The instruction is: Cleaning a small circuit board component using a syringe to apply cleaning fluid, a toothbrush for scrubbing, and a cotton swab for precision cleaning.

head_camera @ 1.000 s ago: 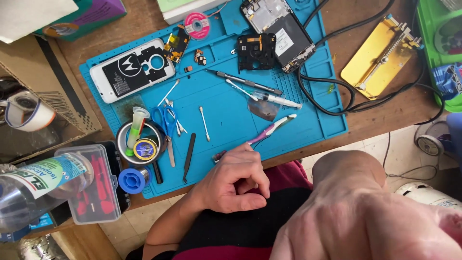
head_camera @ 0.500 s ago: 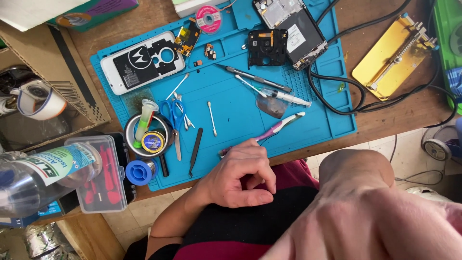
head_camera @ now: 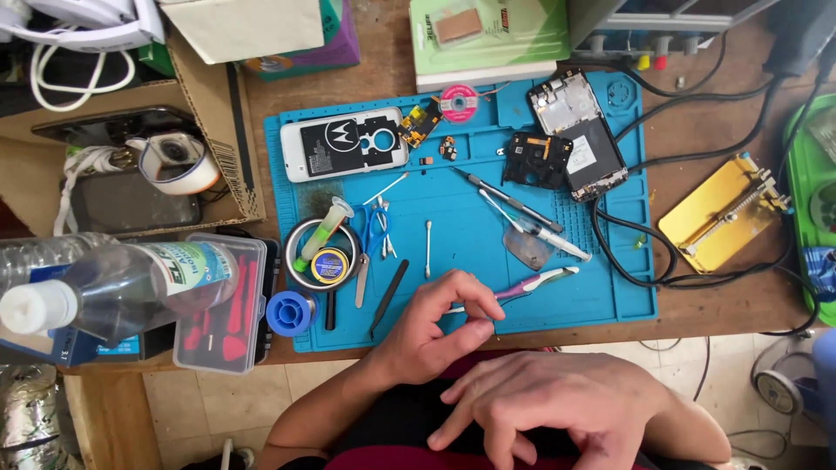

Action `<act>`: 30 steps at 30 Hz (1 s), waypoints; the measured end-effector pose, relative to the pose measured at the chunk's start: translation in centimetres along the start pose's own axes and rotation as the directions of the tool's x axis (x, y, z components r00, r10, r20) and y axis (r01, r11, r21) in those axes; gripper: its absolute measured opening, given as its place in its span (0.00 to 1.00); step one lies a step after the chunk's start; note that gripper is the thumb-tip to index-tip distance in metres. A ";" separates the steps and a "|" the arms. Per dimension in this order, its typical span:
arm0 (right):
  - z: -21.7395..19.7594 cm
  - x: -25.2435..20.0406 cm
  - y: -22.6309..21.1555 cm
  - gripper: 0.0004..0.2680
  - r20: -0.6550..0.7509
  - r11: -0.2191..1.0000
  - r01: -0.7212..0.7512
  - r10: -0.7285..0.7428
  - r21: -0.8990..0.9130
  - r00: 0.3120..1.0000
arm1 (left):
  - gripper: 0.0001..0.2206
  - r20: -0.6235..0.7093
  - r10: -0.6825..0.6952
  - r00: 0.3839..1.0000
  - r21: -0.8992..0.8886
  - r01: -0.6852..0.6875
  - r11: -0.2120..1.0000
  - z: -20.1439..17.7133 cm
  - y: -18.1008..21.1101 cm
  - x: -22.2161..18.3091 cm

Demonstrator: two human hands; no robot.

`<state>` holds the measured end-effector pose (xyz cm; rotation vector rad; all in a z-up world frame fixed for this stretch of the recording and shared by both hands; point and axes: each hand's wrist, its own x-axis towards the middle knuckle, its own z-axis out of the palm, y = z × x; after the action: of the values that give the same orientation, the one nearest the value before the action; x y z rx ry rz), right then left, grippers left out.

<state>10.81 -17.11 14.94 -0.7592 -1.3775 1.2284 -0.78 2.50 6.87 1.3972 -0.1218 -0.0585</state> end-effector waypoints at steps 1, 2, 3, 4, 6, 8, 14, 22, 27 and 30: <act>0.0 0.2 0.1 0.16 0.008 1.000 0.002 -0.002 -0.003 1.000 | 0.05 -0.006 0.005 1.000 0.005 -0.005 1.000 0.0 0.0 -0.1; -0.1 0.3 0.1 0.15 0.029 1.000 -0.021 0.022 -0.016 0.999 | 0.05 -0.036 0.011 0.999 -0.032 -0.013 0.999 -0.1 -0.1 -0.1; -0.1 0.4 0.2 0.14 0.047 0.999 -0.046 0.047 -0.027 0.998 | 0.05 -0.065 0.015 0.998 -0.072 -0.020 0.997 0.0 -0.1 -0.2; -0.2 0.0 -0.1 0.14 0.052 0.999 -0.045 0.047 -0.028 0.998 | 0.05 -0.069 0.018 0.997 -0.069 -0.023 0.997 -0.2 -0.3 -0.2; -0.2 -1.0 -0.5 0.16 -0.003 0.989 -0.130 0.130 -0.066 0.991 | 0.06 -0.100 0.075 0.992 -0.022 -0.078 0.997 -0.5 -0.7 -0.6; -0.8 -1.8 -1.2 0.18 -0.016 0.979 -0.166 0.166 -0.115 0.986 | 0.10 -0.103 0.105 0.989 0.006 -0.105 0.994 -0.6 -0.6 -0.7; -2.1 -5.3 0.5 0.16 -0.537 0.804 -0.406 0.130 -0.435 0.833 | 0.22 -0.161 0.236 0.958 0.038 -0.233 0.972 0.2 -0.4 0.2; -7.9 -8.0 2.9 0.28 -0.938 -0.136 -0.930 -0.008 -0.341 0.346 | 0.25 -0.154 0.264 0.952 0.075 -0.255 0.964 0.0 -0.6 0.3; -9.6 -8.7 2.6 0.36 -0.860 -0.489 -0.749 0.008 -0.448 0.510 | 0.25 -0.180 0.252 0.951 0.066 -0.244 0.968 0.0 -0.3 0.5; -9.9 -8.5 3.0 0.32 -0.852 -0.472 -0.747 0.016 -0.468 0.523 | 0.24 -0.159 0.262 0.952 0.052 -0.257 0.965 0.0 -0.4 0.7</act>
<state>21.45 -21.74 8.31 -3.0302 -1.2518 -0.1597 -0.12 2.36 6.53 1.4008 -0.1685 0.2783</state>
